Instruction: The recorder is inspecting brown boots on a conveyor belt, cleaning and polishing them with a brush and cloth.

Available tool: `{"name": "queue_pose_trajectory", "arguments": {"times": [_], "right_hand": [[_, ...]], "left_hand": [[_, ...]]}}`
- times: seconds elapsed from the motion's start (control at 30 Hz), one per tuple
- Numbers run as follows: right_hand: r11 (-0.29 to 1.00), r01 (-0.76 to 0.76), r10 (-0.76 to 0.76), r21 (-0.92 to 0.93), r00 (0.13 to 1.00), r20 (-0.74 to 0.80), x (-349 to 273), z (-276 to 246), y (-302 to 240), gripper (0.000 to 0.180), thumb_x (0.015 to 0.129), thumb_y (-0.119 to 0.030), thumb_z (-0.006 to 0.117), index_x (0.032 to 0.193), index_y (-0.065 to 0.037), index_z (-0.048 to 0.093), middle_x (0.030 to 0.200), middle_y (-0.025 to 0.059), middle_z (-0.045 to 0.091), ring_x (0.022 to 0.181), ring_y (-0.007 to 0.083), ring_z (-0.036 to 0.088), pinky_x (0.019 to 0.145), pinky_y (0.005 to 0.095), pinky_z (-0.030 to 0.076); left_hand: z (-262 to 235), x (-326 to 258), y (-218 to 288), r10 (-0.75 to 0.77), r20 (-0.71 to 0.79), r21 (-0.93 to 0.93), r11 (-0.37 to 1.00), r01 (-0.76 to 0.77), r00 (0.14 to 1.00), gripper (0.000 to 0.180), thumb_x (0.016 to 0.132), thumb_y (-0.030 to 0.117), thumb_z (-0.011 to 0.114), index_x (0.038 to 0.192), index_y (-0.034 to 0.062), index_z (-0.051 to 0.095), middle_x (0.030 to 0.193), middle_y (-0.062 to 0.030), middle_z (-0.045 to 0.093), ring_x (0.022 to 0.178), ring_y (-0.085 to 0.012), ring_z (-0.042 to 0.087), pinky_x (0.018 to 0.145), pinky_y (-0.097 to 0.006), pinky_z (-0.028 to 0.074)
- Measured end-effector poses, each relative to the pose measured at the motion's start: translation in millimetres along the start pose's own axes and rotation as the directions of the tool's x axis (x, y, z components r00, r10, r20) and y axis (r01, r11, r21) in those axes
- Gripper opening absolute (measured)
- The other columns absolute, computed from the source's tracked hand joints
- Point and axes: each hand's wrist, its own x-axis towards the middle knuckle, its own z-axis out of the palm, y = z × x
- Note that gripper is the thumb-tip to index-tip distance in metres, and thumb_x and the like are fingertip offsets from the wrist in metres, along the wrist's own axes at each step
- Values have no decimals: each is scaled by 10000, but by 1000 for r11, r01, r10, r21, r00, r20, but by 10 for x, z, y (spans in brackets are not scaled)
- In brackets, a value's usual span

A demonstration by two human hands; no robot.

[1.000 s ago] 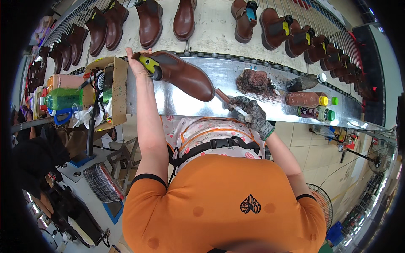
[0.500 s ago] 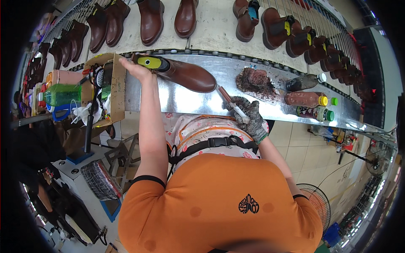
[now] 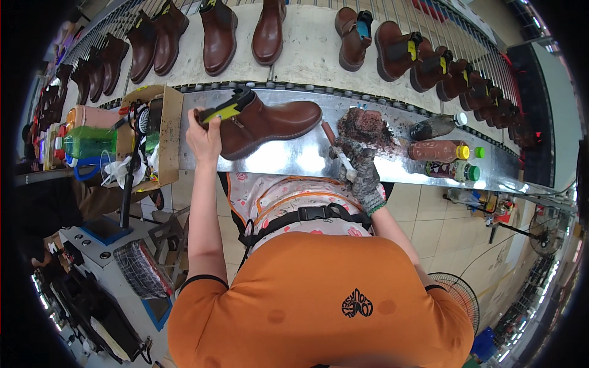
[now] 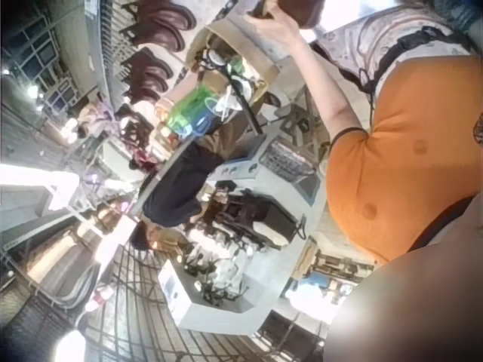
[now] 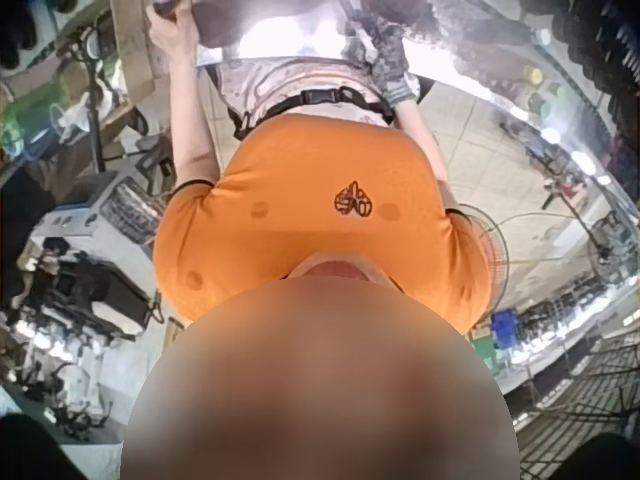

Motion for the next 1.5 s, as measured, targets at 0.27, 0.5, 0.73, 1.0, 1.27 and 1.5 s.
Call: {"name": "queue_pose_trajectory", "arguments": {"times": [0.27, 0.5, 0.73, 1.0, 1.27, 1.5], "right_hand": [[858, 116, -140, -500, 990, -11, 205, 90, -81, 344, 826, -140, 504, 1160, -86, 569, 863, 35, 627, 571, 73, 491, 511, 220, 405], [675, 387, -362, -628, 916, 175, 150, 226, -220, 456, 929, -398, 323, 1092, -84, 611, 946, 115, 639, 803, 241, 620, 735, 334, 467], [779, 239, -137, -580, 967, 214, 55, 273, -362, 426, 890, -420, 446, 1088, -79, 606, 848, 103, 642, 727, 221, 617, 672, 308, 468], [982, -64, 121, -176, 935, 333, 55, -125, -348, 343, 857, -161, 572, 1172, -29, 553, 1088, 82, 613, 975, 174, 583, 878, 301, 442], [888, -29, 207, -460, 917, 342, -165, -259, -565, 624, 861, -507, 358, 1196, -11, 536, 1114, 94, 600, 1006, 166, 554, 890, 292, 419], [829, 39, 173, -557, 930, 323, -462, -191, -815, 421, 841, -322, 483, 1073, 13, 585, 1017, 105, 634, 953, 171, 579, 897, 298, 422]], "left_hand": [[-158, -429, 718, -242, 168, 39, 970, 239, 956, 561, 658, 382, 803, 981, 42, 495, 692, -112, 590, 614, -194, 582, 577, -322, 459], [-188, -766, 879, -470, 435, -279, 741, 611, 768, 580, 695, 156, 799, 1120, 39, 421, 756, -80, 606, 640, -131, 582, 527, -251, 465], [-135, -1087, 922, -639, 612, -322, 338, 885, 466, 688, 730, 97, 757, 1281, 41, 349, 1061, -112, 576, 896, -172, 607, 704, -285, 550], [-69, -1187, 1096, -612, 693, -334, 196, 922, 381, 511, 808, 117, 687, 1240, 56, 420, 1100, -76, 559, 980, -167, 579, 810, -296, 524], [27, -1173, 1267, -573, 718, -343, 200, 918, 394, 485, 853, 168, 647, 1243, 54, 384, 1061, -63, 517, 947, -138, 555, 808, -270, 509], [76, -1067, 1446, -561, 751, -313, 161, 936, 347, 471, 884, 215, 609, 1248, 78, 343, 1110, -63, 456, 1031, -156, 508, 909, -339, 475]]}}
